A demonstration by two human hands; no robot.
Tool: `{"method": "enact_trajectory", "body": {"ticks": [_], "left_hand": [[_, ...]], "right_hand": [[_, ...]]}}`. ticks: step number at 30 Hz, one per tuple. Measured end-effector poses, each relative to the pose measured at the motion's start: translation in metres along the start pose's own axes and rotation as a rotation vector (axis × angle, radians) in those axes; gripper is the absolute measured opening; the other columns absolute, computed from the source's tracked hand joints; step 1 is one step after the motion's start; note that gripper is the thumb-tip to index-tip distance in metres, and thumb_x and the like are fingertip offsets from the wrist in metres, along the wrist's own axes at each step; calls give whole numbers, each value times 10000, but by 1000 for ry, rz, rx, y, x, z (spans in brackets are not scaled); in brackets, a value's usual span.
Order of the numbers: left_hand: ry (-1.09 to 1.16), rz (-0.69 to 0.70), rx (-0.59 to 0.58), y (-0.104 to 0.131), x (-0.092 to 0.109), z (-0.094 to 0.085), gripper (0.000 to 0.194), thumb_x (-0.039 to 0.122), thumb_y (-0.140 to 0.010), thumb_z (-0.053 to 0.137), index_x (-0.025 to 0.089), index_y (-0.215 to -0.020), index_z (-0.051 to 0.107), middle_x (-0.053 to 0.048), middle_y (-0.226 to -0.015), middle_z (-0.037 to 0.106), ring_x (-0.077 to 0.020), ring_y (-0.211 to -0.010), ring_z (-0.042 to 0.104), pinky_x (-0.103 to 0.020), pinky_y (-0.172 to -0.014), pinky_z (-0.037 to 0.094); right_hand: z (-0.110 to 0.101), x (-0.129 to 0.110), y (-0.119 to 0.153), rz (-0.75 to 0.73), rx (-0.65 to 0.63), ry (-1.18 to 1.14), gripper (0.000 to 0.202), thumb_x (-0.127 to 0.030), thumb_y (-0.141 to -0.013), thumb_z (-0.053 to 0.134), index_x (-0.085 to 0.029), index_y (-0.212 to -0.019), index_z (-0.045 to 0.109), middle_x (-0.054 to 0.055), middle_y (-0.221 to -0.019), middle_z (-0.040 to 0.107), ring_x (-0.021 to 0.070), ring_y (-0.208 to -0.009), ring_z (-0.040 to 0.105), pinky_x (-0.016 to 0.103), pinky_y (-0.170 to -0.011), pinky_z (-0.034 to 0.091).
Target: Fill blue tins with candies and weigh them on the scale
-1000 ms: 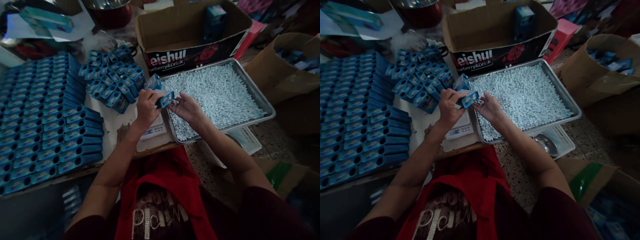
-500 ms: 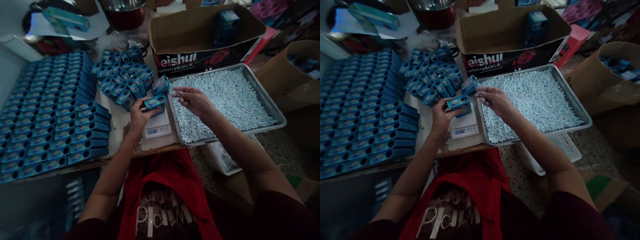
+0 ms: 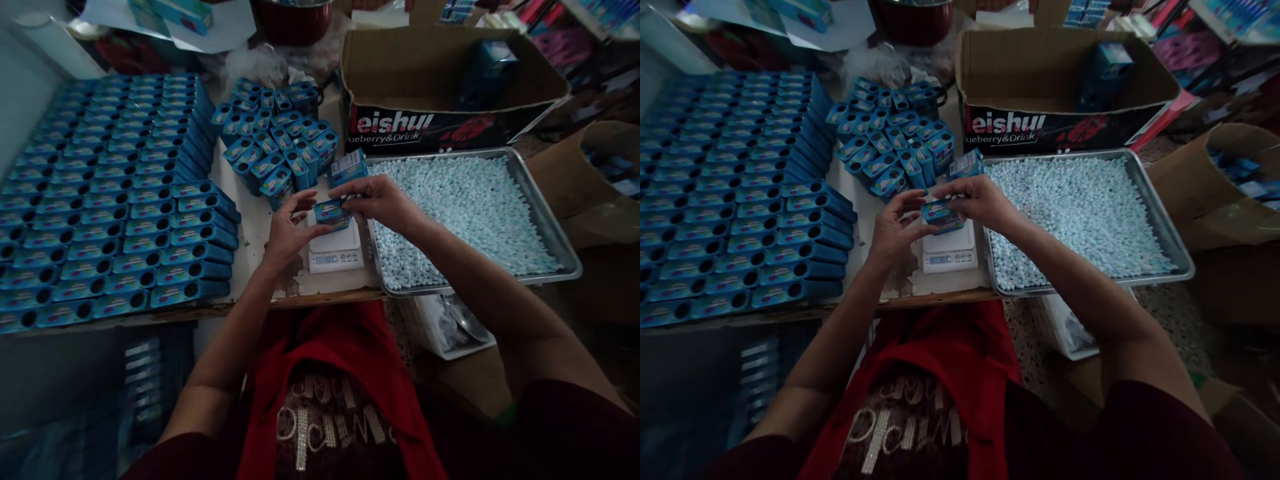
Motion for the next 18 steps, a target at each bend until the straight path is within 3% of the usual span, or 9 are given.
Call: {"method": "enact_trajectory", "body": {"ticks": [4, 7, 11, 14, 16, 18], "left_hand": [[5, 4, 20, 3, 13, -12, 762, 578, -695, 1105, 289, -1338, 815, -99, -1350, 825, -322, -1293, 771, -474, -1111, 634], [8, -9, 27, 6, 19, -14, 661, 574, -736, 1072, 272, -1277, 840, -92, -1319, 840, -315, -1260, 786, -471, -1095, 638], [-37, -3, 84, 8, 22, -21, 499, 499, -805, 1020, 266, -1216, 862, -71, -1229, 868, -289, -1210, 806, -449, -1092, 640], [-77, 15, 122, 6, 23, -29, 455, 506, -819, 1017, 262, -1174, 870, -66, -1172, 873, -275, -1152, 815, -419, -1049, 660], [-92, 27, 130, 5, 24, -32, 439, 519, -839, 1014, 262, -1161, 865, -64, -1152, 869, -269, -1130, 814, -399, -1015, 673], [-100, 42, 132, 3, 26, -33, 439, 535, -859, 1011, 261, -1166, 857, -63, -1145, 859, -267, -1130, 811, -393, -1012, 679]], "right_hand": [[1, 3, 6, 42, 59, 4, 380, -320, -867, 937, -179, -1218, 908, -31, -700, 728, 133, -593, 604, 300, -611, 511], [-7, 5, 7, 60, 181, -39, 288, -310, -903, 924, -183, -1162, 913, 20, -826, 823, 127, -601, 616, 294, -585, 505], [-37, 10, 10, 107, 395, -187, 175, -213, -938, 871, -216, -1112, 879, 52, -1041, 883, 118, -673, 663, 269, -598, 534], [-65, 22, 17, 196, 556, -313, 128, -165, -1005, 738, -236, -1070, 823, 48, -1039, 852, 134, -779, 721, 266, -712, 617], [-77, 32, 21, 285, 577, -373, 90, -208, -1035, 698, -235, -1005, 779, 74, -1022, 829, 176, -867, 759, 306, -798, 663], [-79, 39, 24, 362, 513, -397, 122, -328, -1043, 733, -235, -967, 751, 103, -1021, 821, 235, -951, 785, 378, -864, 691]]}}
Point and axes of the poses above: each hand's wrist, its own y-axis away from the middle knuckle, its own z-axis out of the palm, x = y × z, the point moved 5 cm from there along -y, towards the middle knuckle
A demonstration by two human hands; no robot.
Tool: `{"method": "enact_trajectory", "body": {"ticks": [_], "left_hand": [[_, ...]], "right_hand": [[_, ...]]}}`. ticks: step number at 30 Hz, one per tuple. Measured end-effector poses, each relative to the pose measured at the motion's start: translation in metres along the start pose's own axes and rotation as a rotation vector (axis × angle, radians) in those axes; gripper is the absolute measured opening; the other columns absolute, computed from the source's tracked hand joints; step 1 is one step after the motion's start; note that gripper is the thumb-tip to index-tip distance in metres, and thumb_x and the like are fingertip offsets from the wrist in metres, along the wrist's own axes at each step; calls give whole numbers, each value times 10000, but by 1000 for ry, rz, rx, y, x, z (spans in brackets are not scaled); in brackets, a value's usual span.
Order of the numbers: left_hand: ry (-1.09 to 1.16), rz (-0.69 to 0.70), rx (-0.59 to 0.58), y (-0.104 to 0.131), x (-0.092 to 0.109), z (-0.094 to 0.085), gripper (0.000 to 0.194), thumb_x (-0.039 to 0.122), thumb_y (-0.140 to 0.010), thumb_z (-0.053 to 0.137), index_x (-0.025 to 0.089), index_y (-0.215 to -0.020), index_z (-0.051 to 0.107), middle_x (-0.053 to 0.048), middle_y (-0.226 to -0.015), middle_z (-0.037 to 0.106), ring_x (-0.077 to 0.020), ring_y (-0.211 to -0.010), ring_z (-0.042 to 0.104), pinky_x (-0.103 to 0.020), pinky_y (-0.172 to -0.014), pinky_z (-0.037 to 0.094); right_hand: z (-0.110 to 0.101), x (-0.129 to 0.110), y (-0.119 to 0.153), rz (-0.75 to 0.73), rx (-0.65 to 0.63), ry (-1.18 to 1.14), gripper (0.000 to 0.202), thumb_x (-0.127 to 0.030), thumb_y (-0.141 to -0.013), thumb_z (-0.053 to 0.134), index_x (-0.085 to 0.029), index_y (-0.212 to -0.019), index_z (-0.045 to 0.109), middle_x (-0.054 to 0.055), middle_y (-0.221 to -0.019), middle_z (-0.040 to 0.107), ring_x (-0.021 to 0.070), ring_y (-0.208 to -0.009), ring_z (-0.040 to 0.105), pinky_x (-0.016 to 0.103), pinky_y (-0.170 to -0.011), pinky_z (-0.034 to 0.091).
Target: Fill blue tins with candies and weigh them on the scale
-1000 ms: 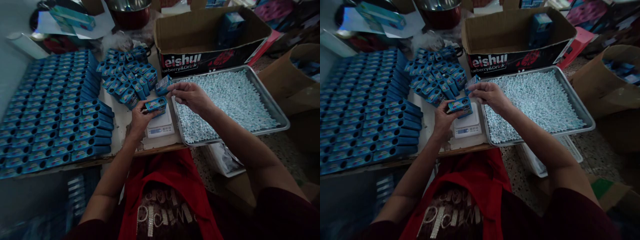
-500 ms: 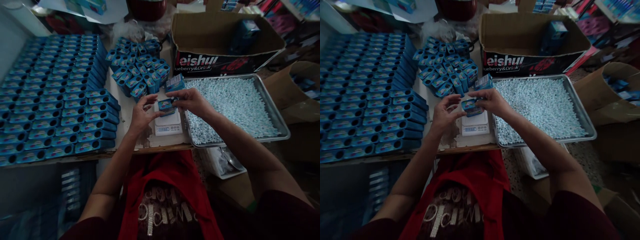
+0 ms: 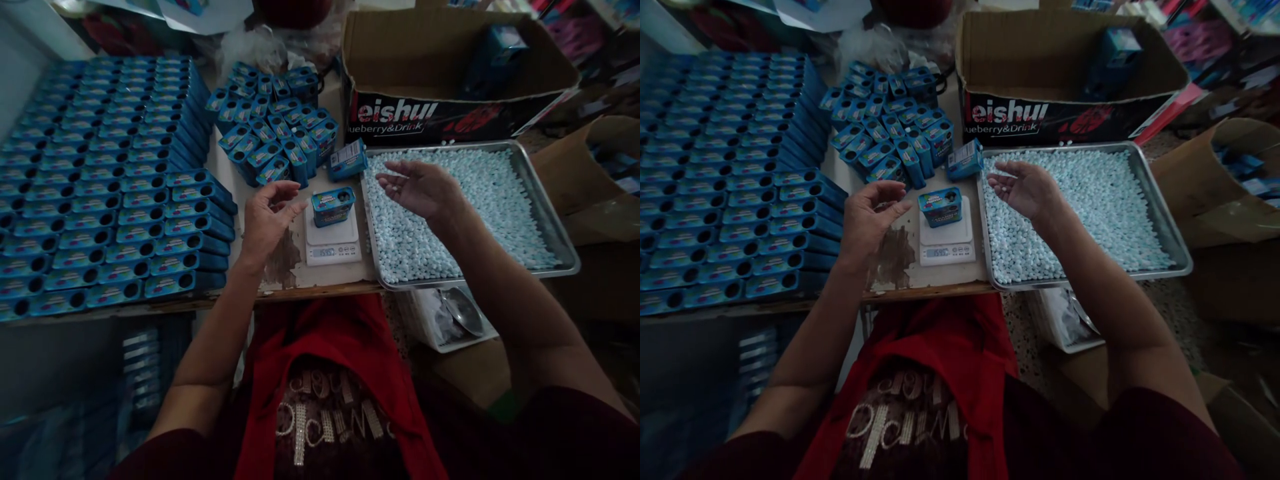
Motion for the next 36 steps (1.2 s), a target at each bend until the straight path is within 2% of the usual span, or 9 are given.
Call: {"method": "enact_trajectory", "body": {"ticks": [3, 5, 9, 13, 16, 20, 26, 31, 36], "left_hand": [[-29, 13, -30, -2, 6, 6, 534, 574, -840, 1044, 259, -1222, 844, -75, -1192, 843, -290, -1191, 806, -422, -1055, 676], [-66, 22, -56, -3, 10, 11, 612, 579, -799, 1087, 263, -1257, 831, -80, -1228, 832, -310, -1230, 801, -443, -1083, 671], [-105, 51, -79, -7, 12, 11, 741, 550, -719, 1151, 280, -1316, 805, -75, -1282, 810, -330, -1287, 782, -452, -1112, 664], [-134, 75, -85, -7, 3, 5, 856, 571, -678, 1164, 288, -1387, 777, -74, -1298, 792, -357, -1311, 772, -499, -1110, 661], [-132, 57, -80, -3, -12, 11, 869, 565, -682, 1163, 295, -1401, 758, -74, -1299, 782, -367, -1310, 772, -521, -1097, 662], [-53, 8, -122, 5, -26, 40, 868, 481, -662, 1180, 281, -1397, 764, -94, -1336, 800, -365, -1281, 779, -505, -1103, 663], [-234, 294, -211, 15, 9, 67, 332, 422, -1034, 852, 288, -1338, 846, -97, -1365, 823, -373, -1355, 739, -583, -1310, 539], [-402, 442, -232, 13, 18, 59, 315, 363, -1067, 748, 306, -1357, 858, -97, -1401, 815, -392, -1355, 708, -604, -1327, 496], [-442, 437, -180, 18, 8, 53, 374, 297, -1052, 730, 294, -1411, 835, -117, -1360, 800, -389, -1311, 708, -575, -1270, 530]], "right_hand": [[0, 1, 6, 6, -82, 117, 339, -576, -1045, 769, -242, -983, 760, 119, -1048, 829, 297, -1036, 798, 472, -931, 687], [0, -8, 14, -154, -55, 307, 402, -641, -1062, 756, -248, -978, 775, 125, -1092, 832, 316, -1125, 779, 513, -1013, 655], [0, -27, 35, -495, 19, 601, 216, -449, -968, 948, -306, -960, 785, 121, -1222, 836, 368, -1439, 624, 556, -1192, 554], [2, -24, 38, -585, 34, 749, 227, -491, -967, 933, -290, -998, 834, 96, -1152, 845, 343, -1263, 717, 553, -1189, 553], [3, -17, 29, -515, 28, 645, 284, -555, -1028, 846, -270, -1019, 841, 54, -1011, 829, 273, -1057, 770, 476, -1064, 610], [8, -1, 18, -311, -8, 350, 263, -553, -1051, 830, -293, -1065, 792, 33, -1006, 817, 202, -935, 779, 360, -876, 645], [35, 48, 37, 153, -126, -57, 444, -663, -1087, 765, -234, -985, 717, 86, -880, 818, 232, -829, 810, 377, -827, 728], [58, 56, 56, 236, -187, -300, 225, -370, -1138, 733, -212, -979, 749, 110, -1018, 884, 231, -968, 860, 388, -984, 755], [65, 50, 52, 249, -190, -311, 146, -50, -1022, 759, -164, -939, 796, 105, -995, 885, 195, -931, 860, 328, -1005, 754]]}}
Point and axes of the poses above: each hand's wrist, its own y-axis away from the middle knuckle, its own z-axis out of the palm, x = y × z, the point moved 5 cm from there along -y, towards the middle knuckle
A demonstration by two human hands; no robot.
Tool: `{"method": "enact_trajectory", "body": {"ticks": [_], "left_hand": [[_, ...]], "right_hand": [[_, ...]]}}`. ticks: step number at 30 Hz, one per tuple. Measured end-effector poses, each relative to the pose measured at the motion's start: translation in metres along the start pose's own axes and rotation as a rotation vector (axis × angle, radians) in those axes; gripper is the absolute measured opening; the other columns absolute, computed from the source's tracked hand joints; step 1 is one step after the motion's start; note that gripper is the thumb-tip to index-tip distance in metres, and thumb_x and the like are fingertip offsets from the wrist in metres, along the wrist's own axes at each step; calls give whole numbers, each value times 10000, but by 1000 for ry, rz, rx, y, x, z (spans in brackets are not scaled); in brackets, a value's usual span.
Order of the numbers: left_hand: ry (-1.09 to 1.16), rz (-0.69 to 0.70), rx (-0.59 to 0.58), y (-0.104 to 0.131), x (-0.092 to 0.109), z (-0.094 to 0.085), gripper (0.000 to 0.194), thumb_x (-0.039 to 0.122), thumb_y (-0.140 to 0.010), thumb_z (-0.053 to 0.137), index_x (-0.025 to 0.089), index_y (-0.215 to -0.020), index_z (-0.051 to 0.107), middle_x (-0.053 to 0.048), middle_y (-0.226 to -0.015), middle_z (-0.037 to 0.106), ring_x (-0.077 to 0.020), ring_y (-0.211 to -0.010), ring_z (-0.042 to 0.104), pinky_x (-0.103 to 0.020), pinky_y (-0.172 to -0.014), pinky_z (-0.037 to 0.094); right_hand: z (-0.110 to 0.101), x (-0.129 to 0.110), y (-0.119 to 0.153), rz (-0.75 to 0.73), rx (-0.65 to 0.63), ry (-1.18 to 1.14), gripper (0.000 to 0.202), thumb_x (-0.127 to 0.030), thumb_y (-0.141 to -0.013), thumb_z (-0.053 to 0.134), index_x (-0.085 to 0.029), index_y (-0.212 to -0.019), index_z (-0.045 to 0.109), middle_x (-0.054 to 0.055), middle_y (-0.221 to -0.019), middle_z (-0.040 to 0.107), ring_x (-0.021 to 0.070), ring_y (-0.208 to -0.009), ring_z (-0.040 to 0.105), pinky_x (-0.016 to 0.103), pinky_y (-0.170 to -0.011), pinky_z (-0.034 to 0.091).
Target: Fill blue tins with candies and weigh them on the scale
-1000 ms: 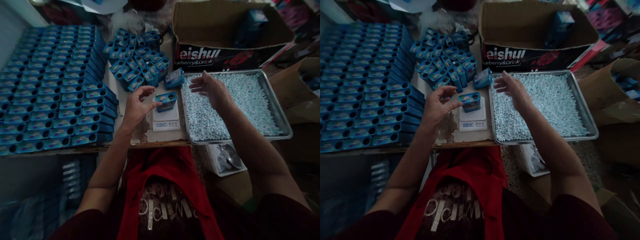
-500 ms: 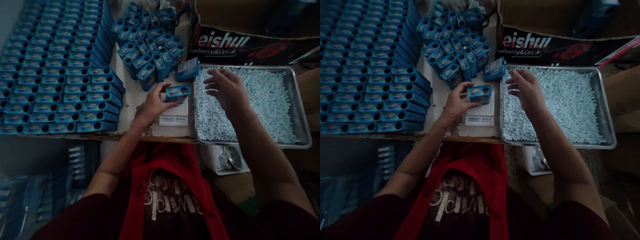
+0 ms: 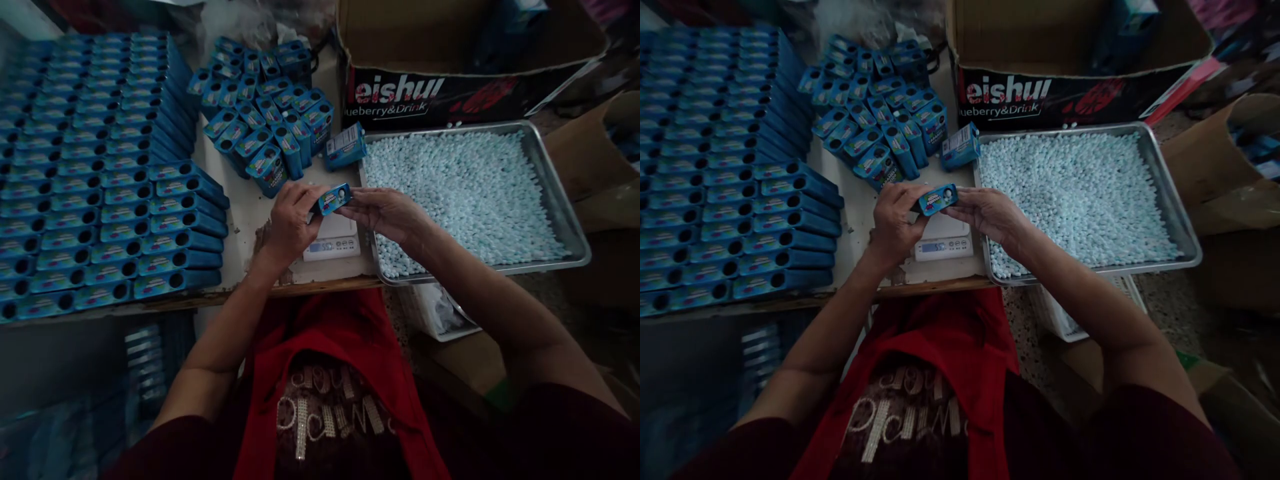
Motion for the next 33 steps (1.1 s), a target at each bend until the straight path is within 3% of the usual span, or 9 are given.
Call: {"method": "enact_trajectory", "body": {"ticks": [6, 9, 17, 22, 26, 28, 29, 31, 33], "left_hand": [[-63, 73, 25, -2, 10, -9, 392, 362, -1073, 701, 355, -1432, 858, -106, -1384, 801, -401, -1356, 677, -630, -1310, 485], [-69, 89, -15, -9, 8, -9, 386, 344, -1087, 679, 362, -1430, 856, -114, -1369, 802, -400, -1330, 685, -640, -1296, 493], [-153, 111, 14, -4, -1, -8, 442, 227, -1049, 654, 364, -1419, 853, -95, -1354, 815, -383, -1293, 684, -631, -1282, 489], [-44, -57, 57, -7, -13, -5, 356, 265, -987, 796, 312, -1336, 842, -109, -1287, 805, -375, -1253, 699, -566, -1230, 552], [245, -280, 214, -3, -15, -9, 404, 357, -926, 908, 258, -1276, 733, -65, -1193, 787, -291, -1099, 771, -435, -1029, 661], [291, -340, 277, -6, -20, -30, 436, 374, -921, 906, 249, -1273, 681, -43, -1182, 775, -257, -1044, 785, -384, -933, 675], [256, -339, 291, -12, -25, -48, 445, 377, -923, 905, 249, -1278, 669, -38, -1191, 770, -255, -1058, 786, -382, -933, 676], [94, -300, 290, -29, -40, -99, 467, 374, -937, 911, 255, -1314, 664, -38, -1266, 766, -270, -1167, 771, -409, -1020, 669], [-86, -280, 273, -52, -67, -157, 529, 376, -961, 929, 264, -1396, 647, -34, -1395, 753, -276, -1313, 712, -436, -1143, 631]], "right_hand": [[5, -10, 1, -41, -41, 66, 216, 39, -890, 731, -160, -938, 802, 84, -975, 872, 212, -992, 869, 406, -1069, 763], [7, -10, -3, -42, -38, 70, 287, 80, -848, 662, -153, -933, 805, 81, -959, 865, 195, -983, 861, 371, -1063, 759], [9, 3, -27, 38, -62, 32, 289, 103, -984, 647, -122, -869, 788, 92, -894, 851, 159, -818, 833, 288, -888, 769], [15, 3, -33, 55, -48, 87, 275, 134, -955, 700, -106, -913, 829, 123, -915, 877, 147, -784, 844, 225, -866, 741], [-7, -36, -14, -101, -35, 416, 144, -58, -930, 842, -140, -1036, 896, 145, -995, 903, 246, -909, 885, 380, -954, 759], [-33, -75, -8, -367, 79, 767, 228, -228, -920, 904, -209, -1147, 919, 114, -1061, 908, 315, -951, 875, 532, -1003, 741], [-46, -95, -6, -533, 195, 994, 249, -274, -917, 914, -230, -1162, 925, 116, -1091, 905, 356, -1027, 868, 589, -1059, 709], [-58, -118, -12, -714, 364, 1432, 339, -316, -857, 983, -246, -1184, 930, 176, -1363, 861, 485, -1312, 793, 710, -1191, 608], [-49, -117, -27, -779, 318, 1602, 411, -348, -851, 1000, -233, -1238, 926, 205, -1504, 799, 513, -1378, 751, 700, -1184, 600]]}}
Point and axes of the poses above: each hand's wrist, its own y-axis away from the middle knuckle, its own z-axis out of the palm, x = y × z, the point moved 5 cm from there along -y, towards the middle knuckle
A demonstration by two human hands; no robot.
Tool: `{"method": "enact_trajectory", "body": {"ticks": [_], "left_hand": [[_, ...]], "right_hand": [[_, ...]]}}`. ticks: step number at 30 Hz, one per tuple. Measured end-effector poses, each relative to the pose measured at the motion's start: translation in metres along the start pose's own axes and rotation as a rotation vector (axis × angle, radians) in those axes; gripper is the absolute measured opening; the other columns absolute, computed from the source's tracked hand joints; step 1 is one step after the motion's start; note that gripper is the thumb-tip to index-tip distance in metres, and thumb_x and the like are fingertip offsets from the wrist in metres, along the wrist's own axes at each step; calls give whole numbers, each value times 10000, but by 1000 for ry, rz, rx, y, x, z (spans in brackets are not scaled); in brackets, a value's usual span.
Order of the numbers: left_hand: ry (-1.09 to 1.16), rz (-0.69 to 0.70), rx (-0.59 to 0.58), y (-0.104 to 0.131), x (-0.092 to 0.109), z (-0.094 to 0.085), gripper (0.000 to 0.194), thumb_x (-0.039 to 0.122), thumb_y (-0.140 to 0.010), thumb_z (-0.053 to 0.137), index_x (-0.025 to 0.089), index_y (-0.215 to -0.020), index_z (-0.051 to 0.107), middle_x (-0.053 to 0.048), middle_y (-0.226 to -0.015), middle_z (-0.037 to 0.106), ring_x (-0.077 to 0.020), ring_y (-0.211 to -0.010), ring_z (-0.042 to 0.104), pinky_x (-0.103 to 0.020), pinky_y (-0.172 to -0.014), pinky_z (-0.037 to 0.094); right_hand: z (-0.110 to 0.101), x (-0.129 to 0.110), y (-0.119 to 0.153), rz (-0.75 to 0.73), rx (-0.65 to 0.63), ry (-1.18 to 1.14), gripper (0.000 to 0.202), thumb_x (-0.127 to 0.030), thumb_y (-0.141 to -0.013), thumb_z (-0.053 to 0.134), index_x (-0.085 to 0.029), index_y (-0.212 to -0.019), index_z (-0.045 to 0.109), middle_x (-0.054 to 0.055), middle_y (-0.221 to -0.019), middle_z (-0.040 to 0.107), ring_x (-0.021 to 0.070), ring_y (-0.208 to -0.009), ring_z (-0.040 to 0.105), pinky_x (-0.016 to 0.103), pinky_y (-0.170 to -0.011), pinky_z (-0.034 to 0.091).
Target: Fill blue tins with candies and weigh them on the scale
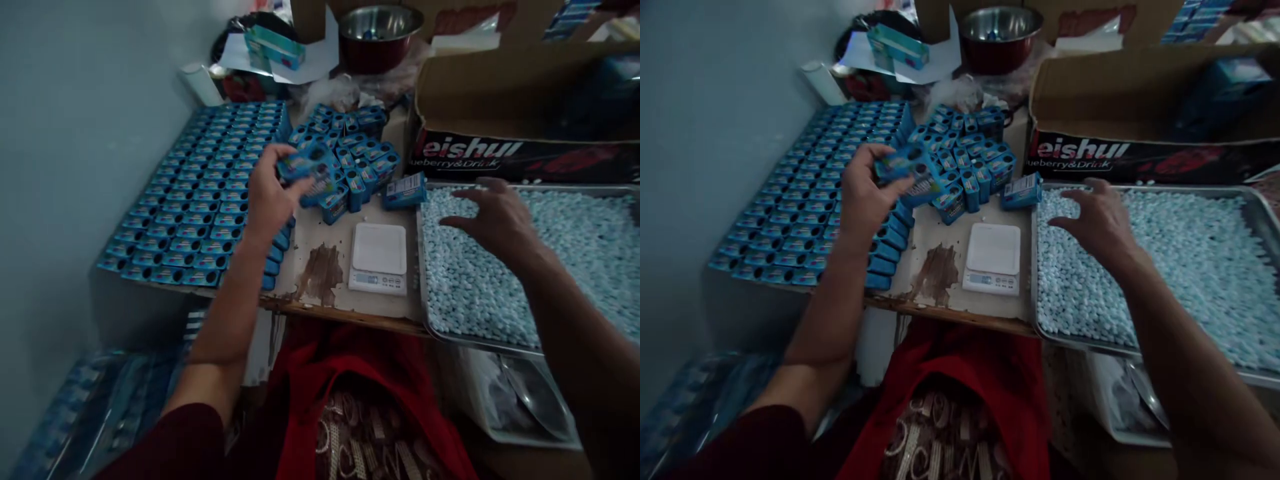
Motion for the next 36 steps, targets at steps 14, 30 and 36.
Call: {"method": "enact_trajectory", "body": {"ticks": [14, 30, 36], "left_hand": [[-320, 77, -447, -99, -113, -32, 474, 284, -906, 784, 169, -1365, 765, -88, -1445, 784, -291, -1378, 697, -476, -1287, 533], [-595, 32, -524, -27, -107, -16, 783, 642, -1067, 652, 273, -1754, 574, -182, -1800, 538, -488, -1705, 431, -719, -1435, 272], [-717, -122, -693, 23, -75, 11, 1035, 403, -1035, 627, 381, -1940, 126, -88, -2007, 192, -540, -1833, 129, -949, -1369, 148]], "right_hand": [[104, -189, -57, -489, -371, 383, 409, -213, -1160, 490, -163, -1402, 817, 207, -1338, 794, 353, -1123, 774, 401, -798, 476], [78, -191, -47, -423, -374, 267, 331, -351, -1140, 619, -215, -1196, 916, 134, -1229, 852, 311, -1054, 755, 383, -789, 425], [37, -142, 17, -218, -295, 263, 273, -346, -1101, 671, -220, -1081, 912, 122, -1126, 856, 299, -984, 768, 370, -727, 386]]}}
Point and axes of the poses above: each hand's wrist, its own y-axis away from the middle knuckle, its own z-axis out of the palm, x = y × z, the point moved 5 cm from there along -y, towards the middle knuckle
